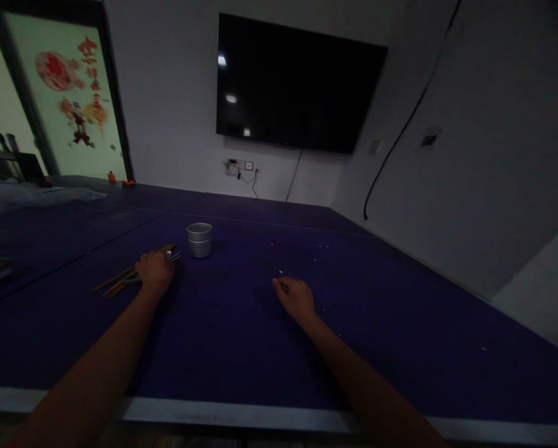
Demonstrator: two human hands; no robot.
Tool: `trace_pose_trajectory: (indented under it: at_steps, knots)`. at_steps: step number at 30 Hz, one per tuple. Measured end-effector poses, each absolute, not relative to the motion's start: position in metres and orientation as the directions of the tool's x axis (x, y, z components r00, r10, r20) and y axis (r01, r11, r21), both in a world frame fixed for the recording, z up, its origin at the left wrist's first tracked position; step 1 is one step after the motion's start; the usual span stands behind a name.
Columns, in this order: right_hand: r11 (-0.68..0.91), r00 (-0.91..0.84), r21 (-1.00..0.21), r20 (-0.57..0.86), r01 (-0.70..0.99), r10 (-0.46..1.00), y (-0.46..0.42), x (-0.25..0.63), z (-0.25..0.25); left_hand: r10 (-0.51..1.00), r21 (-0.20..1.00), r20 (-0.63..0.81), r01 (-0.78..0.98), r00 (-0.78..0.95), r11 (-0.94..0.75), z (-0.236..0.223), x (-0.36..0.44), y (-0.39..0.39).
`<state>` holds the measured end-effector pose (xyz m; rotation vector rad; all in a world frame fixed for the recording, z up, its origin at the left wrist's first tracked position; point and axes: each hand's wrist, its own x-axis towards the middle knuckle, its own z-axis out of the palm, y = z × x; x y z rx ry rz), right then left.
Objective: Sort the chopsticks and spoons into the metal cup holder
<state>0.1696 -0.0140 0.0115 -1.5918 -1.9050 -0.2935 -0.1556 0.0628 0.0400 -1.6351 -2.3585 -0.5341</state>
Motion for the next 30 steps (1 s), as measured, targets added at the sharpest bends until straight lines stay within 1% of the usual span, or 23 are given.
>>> trace_pose_trajectory:
  at_steps: [4,6,8,14,17,20,22,24,27,30]
  knots:
    - [0.240,-0.075,-0.216,0.574,0.946,0.815,-0.015,0.167,0.013,0.878,0.123,0.436,0.980,-0.196,0.158,0.037,-0.154,0.068]
    - [0.245,-0.084,-0.213,0.568,0.946,0.819,-0.015,0.167,0.013,0.884,0.114,0.439,0.986,-0.159,0.120,0.035,-0.155,0.071]
    - [0.251,-0.091,-0.214,0.565,0.944,0.820,-0.016,0.166,0.013,0.887,0.118,0.434,0.986,-0.158,0.117,0.034,-0.156,0.072]
    - [0.258,-0.104,-0.213,0.545,0.942,0.832,-0.016,0.166,0.013,0.866,0.170,0.450,0.973,-0.218,0.157,0.039,-0.153,0.067]
    - [0.253,-0.109,-0.206,0.531,0.945,0.840,-0.015,0.167,0.013,0.832,0.201,0.463,0.951,-0.305,0.236,0.046,-0.154,0.062]
    - [0.246,-0.106,-0.202,0.528,0.948,0.842,-0.015,0.167,0.013,0.786,0.261,0.458,0.908,-0.414,0.327,0.050,-0.165,0.060]
    - [0.238,-0.099,-0.200,0.529,0.950,0.843,-0.015,0.168,0.013,0.770,0.310,0.410,0.869,-0.488,0.386,0.050,-0.174,0.061]
    - [0.237,-0.100,-0.198,0.529,0.951,0.843,-0.015,0.168,0.013,0.771,0.337,0.323,0.828,-0.549,0.448,0.049,-0.184,0.063]
    - [0.244,-0.105,-0.200,0.529,0.949,0.842,-0.015,0.168,0.013,0.785,0.341,0.180,0.787,-0.592,0.515,0.046,-0.194,0.068]
    - [0.241,-0.097,-0.208,0.533,0.948,0.841,-0.015,0.167,0.013,0.789,0.334,0.112,0.771,-0.604,0.542,0.045,-0.199,0.072]
